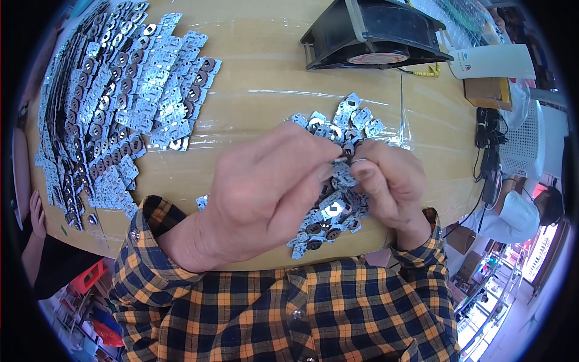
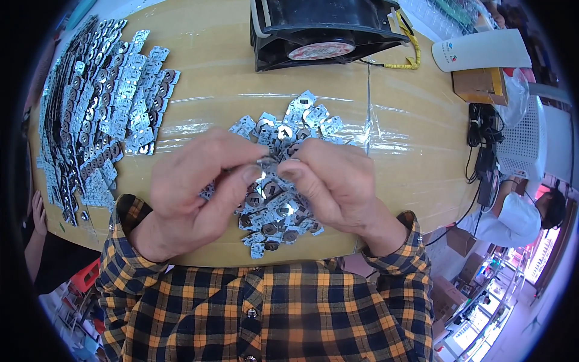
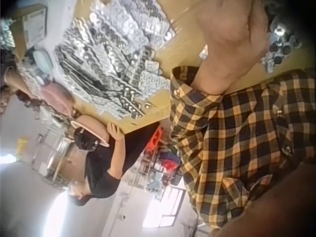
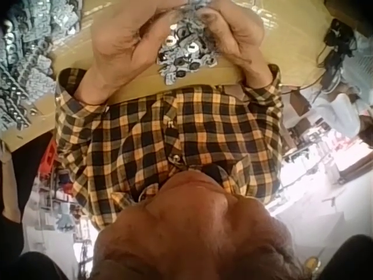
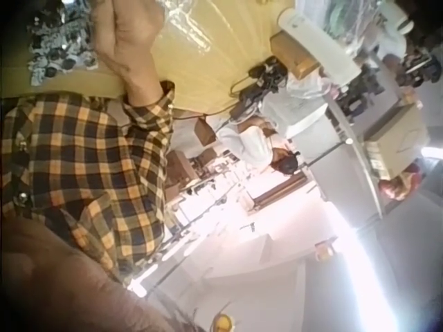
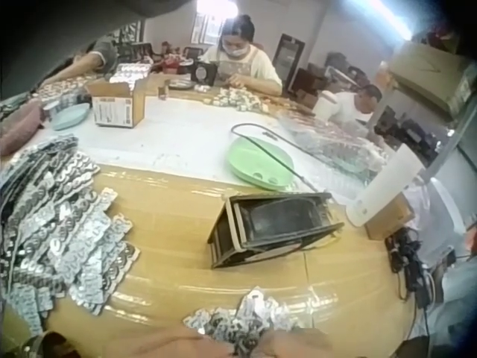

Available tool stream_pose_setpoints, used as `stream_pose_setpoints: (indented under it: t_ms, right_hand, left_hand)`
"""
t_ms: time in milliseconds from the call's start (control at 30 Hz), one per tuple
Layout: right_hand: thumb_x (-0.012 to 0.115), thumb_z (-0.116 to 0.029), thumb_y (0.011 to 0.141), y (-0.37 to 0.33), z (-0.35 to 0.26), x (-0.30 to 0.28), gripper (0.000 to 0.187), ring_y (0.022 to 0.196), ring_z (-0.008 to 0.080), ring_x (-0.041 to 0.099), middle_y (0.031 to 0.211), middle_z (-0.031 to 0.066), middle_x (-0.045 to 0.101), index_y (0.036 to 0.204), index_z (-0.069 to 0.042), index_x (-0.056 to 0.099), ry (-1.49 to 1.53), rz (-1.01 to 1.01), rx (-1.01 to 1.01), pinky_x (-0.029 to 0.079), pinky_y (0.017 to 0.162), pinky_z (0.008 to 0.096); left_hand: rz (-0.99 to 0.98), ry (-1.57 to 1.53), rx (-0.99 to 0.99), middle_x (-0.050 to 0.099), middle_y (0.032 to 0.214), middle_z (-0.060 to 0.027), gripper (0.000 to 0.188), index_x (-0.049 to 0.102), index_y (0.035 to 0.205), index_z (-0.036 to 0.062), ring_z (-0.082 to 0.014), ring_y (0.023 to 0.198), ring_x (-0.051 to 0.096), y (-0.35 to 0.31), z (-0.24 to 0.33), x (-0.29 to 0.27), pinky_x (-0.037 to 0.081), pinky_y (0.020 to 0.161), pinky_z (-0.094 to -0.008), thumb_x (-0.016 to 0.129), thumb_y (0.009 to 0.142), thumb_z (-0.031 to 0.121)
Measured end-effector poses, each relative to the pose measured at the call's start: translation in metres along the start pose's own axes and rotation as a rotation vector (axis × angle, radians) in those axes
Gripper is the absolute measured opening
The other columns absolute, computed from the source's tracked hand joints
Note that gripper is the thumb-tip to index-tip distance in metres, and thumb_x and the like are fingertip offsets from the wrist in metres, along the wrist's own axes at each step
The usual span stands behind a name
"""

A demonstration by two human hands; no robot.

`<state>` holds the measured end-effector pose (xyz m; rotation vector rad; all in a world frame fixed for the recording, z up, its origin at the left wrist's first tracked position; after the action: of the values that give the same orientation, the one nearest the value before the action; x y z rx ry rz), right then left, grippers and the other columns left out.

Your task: Separating small metallic or plastic components from a pre-formed strip or sheet at a workbench.

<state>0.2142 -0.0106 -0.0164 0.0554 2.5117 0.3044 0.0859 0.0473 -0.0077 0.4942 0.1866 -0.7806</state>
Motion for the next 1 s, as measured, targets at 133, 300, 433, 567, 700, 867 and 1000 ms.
stream_pose_setpoints:
  t_ms: [133, 300, 433, 567, 700, 867, 1000]
  right_hand:
    - [0.051, -0.024, 0.098, 0.000, 0.003, -0.002, 0.032, 0.049, 0.0133, 0.053, 0.062, 0.0042, 0.057, 0.078, 0.000, 0.058, 0.037, 0.002, 0.040, 0.039, 0.048, 0.0250]
    - [0.063, -0.016, 0.090, 0.001, -0.002, 0.002, 0.019, 0.049, 0.0228, 0.053, 0.062, 0.0082, 0.051, 0.078, -0.002, 0.061, 0.120, 0.016, 0.016, 0.039, 0.046, 0.0315]
    - [0.066, -0.014, 0.088, 0.001, 0.000, 0.006, 0.018, 0.049, 0.0234, 0.053, 0.060, 0.0080, 0.050, 0.077, -0.002, 0.060, 0.080, -0.069, -0.010, 0.038, 0.045, 0.0322]
    - [0.061, -0.026, 0.092, 0.000, 0.000, 0.013, 0.029, 0.047, 0.0173, 0.054, 0.056, 0.0030, 0.054, 0.075, -0.003, 0.059, 0.076, -0.180, -0.018, 0.038, 0.045, 0.0291]
    - [0.067, -0.027, 0.087, 0.000, -0.003, 0.014, 0.028, 0.047, 0.0210, 0.054, 0.055, 0.0043, 0.051, 0.075, -0.003, 0.058, 0.009, -0.179, -0.088, 0.037, 0.045, 0.0309]
    - [0.065, -0.026, 0.088, 0.001, -0.009, 0.006, 0.027, 0.045, 0.0203, 0.051, 0.055, 0.0045, 0.052, 0.077, -0.002, 0.058, -0.066, -0.084, -0.111, 0.036, 0.044, 0.0304]
    - [0.056, -0.025, 0.094, -0.011, 0.017, 0.017, 0.032, 0.041, 0.0112, 0.044, 0.054, 0.0030, 0.052, 0.077, 0.002, 0.058, 0.575, -0.234, 0.422, 0.034, 0.041, 0.0265]
  left_hand:
    - [-0.020, -0.110, -0.154, 0.065, 0.088, -0.0106, 0.017, 0.063, 0.103, -0.0050, -0.0139, 0.073, 0.061, 0.000, -0.011, -0.001, 0.048, 0.064, -0.0247, 0.060, 0.086, -0.004]
    - [-0.021, -0.200, -0.102, 0.064, 0.091, -0.0115, 0.018, 0.063, 0.105, -0.0041, -0.0148, 0.070, 0.061, -0.001, -0.007, 0.003, 0.048, 0.064, -0.0245, 0.057, 0.088, -0.003]
    - [-0.049, -0.152, -0.069, 0.064, 0.088, -0.0114, 0.018, 0.063, 0.105, -0.0037, -0.0150, 0.068, 0.061, -0.001, -0.007, 0.003, 0.047, 0.062, -0.0253, 0.056, 0.087, -0.004]
    - [-0.185, -0.144, -0.038, 0.061, 0.083, -0.0103, 0.018, 0.062, 0.103, -0.0035, -0.0148, 0.065, 0.059, -0.001, -0.005, 0.008, 0.046, 0.059, -0.0263, 0.056, 0.086, -0.005]
    - [-0.170, -0.239, -0.091, 0.060, 0.079, -0.0079, 0.018, 0.060, 0.105, -0.0029, -0.0109, 0.066, 0.059, -0.004, -0.009, 0.016, 0.045, 0.056, -0.0230, 0.056, 0.088, -0.005]
    - [-0.039, -0.335, -0.269, 0.061, 0.079, -0.0038, 0.016, 0.058, 0.107, -0.0028, -0.0047, 0.063, 0.058, -0.010, -0.019, 0.019, 0.043, 0.049, -0.0168, 0.056, 0.092, 0.002]
    - [-0.203, -0.676, -0.528, 0.062, 0.080, -0.0036, 0.014, 0.058, 0.103, -0.0026, -0.0036, 0.056, 0.056, -0.017, -0.022, 0.025, 0.040, 0.046, -0.0147, 0.059, 0.093, 0.006]
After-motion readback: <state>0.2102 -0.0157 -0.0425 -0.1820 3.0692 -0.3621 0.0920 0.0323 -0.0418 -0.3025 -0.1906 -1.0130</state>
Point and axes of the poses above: each hand's wrist, its own y-axis towards the middle knuckle, its own x-axis out of the palm, z = x × y, the point moved 9 cm from there along y, towards the middle knuckle
